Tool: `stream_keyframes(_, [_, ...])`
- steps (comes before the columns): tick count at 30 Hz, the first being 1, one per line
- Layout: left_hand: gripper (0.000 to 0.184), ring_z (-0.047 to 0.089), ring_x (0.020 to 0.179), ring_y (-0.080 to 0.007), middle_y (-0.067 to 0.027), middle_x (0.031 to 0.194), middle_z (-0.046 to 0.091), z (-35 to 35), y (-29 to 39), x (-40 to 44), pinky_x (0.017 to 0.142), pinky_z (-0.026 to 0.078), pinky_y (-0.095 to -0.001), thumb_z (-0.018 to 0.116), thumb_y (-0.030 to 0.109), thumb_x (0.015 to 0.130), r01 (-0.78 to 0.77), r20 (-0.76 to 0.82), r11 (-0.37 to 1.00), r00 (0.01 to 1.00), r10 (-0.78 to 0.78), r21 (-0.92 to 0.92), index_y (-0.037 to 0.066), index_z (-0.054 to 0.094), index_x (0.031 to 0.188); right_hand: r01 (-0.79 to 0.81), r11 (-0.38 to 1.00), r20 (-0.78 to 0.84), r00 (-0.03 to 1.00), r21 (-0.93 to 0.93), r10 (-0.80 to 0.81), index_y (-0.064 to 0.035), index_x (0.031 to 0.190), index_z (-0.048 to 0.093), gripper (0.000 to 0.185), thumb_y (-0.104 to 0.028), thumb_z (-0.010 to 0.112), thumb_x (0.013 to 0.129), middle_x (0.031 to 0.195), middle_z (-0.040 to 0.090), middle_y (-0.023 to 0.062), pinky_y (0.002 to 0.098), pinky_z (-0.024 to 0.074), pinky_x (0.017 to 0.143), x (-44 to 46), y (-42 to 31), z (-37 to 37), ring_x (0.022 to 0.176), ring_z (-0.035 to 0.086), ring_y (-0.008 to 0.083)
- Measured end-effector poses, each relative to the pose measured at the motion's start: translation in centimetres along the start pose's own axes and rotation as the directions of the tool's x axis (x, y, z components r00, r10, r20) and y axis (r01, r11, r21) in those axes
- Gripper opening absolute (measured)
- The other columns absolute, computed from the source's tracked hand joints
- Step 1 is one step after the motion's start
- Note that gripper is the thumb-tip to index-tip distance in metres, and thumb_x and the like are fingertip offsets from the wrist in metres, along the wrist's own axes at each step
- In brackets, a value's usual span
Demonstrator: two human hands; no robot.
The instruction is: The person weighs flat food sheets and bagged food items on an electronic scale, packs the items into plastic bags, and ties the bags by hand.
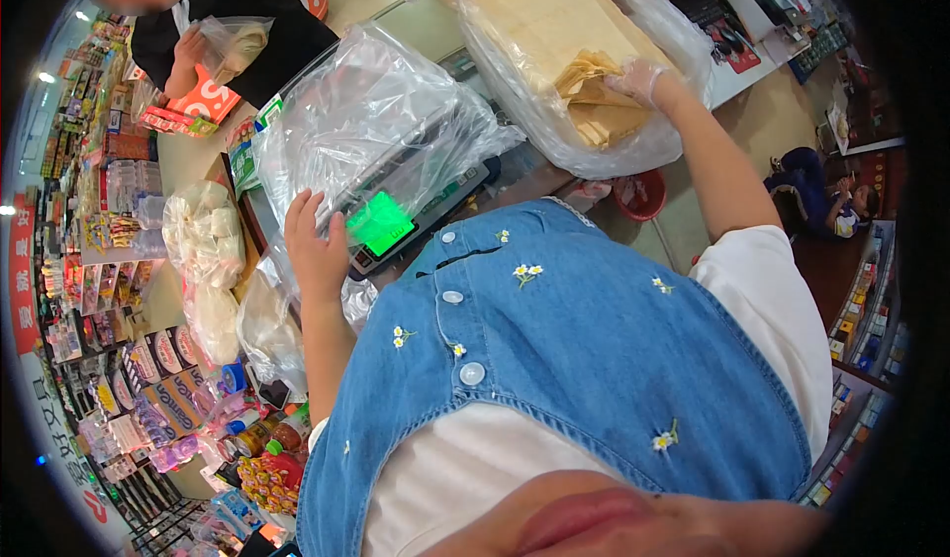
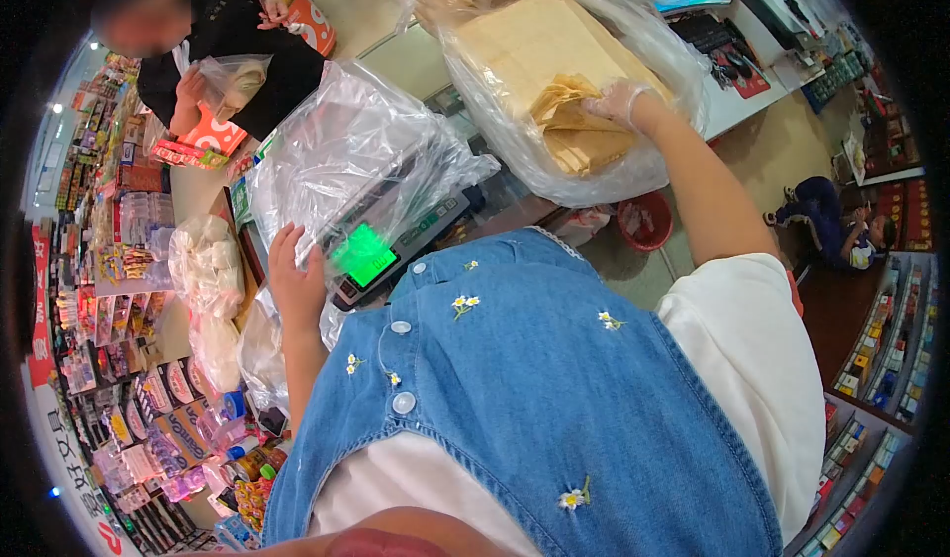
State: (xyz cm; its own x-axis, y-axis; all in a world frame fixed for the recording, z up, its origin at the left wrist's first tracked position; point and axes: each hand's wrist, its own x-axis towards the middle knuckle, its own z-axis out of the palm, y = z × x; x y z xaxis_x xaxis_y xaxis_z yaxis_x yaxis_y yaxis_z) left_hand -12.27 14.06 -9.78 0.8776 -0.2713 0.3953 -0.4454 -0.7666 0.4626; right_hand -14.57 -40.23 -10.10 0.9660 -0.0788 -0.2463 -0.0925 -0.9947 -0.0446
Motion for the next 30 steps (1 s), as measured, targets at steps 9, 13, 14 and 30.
stream_keyframes(9, [0.030,0.051,0.115,-0.0338,-0.0163,0.123,0.056,-1.5,0.0,-1.8,0.099,0.040,-0.0404,0.064,0.010,0.080,0.004,-0.079,1.000,0.997,-0.003,0.018,0.003,0.061,0.110,0.083,0.984,-0.318,0.948,0.160,-0.028,-0.0090,0.100,0.066,0.039,-0.038,0.072,0.076,0.100,0.064,0.0207,0.0442,0.0489,0.082,-3.6,-4.8,3.6,0.094,0.062,0.0351])
stream_keyframes(13, [0.028,0.054,0.112,-0.0328,-0.0151,0.119,0.059,-2.5,0.6,-1.5,0.096,0.042,-0.0393,0.063,0.010,0.081,-0.024,-0.082,0.999,0.996,0.027,0.035,0.003,0.062,0.108,-0.074,0.995,-0.306,0.947,0.073,0.093,-0.0135,0.099,0.068,0.035,-0.036,0.071,0.073,0.099,0.065,0.0164,0.0442,0.0503,0.080,-1.0,-4.6,0.3,0.093,0.063,0.0308])
stream_keyframes(14, [0.028,0.054,0.112,-0.0328,-0.0151,0.119,0.059,-2.8,1.0,-1.1,0.096,0.042,-0.0393,0.063,0.010,0.081,-0.025,-0.082,0.999,0.996,0.028,0.036,0.003,0.062,0.108,-0.136,0.987,-0.387,0.909,0.080,0.157,-0.0112,0.099,0.066,0.033,-0.030,0.072,0.073,0.099,0.064,0.0169,0.0443,0.0481,0.084,0.2,-4.2,-1.4,0.096,0.061,0.0338])
stream_keyframes(30, [0.084,0.042,0.129,-0.0285,-0.0177,0.140,0.042,-3.1,4.3,5.2,0.105,0.034,-0.0391,0.076,0.011,0.075,-0.119,-0.228,0.947,0.972,0.050,-0.299,0.004,0.028,0.143,0.752,0.168,-0.770,0.630,0.638,0.104,-0.0014,0.119,0.059,0.044,0.001,0.071,0.076,0.112,0.065,0.0089,0.0368,0.0488,0.093,-2.9,-13.2,-26.1,0.106,0.061,0.0212])
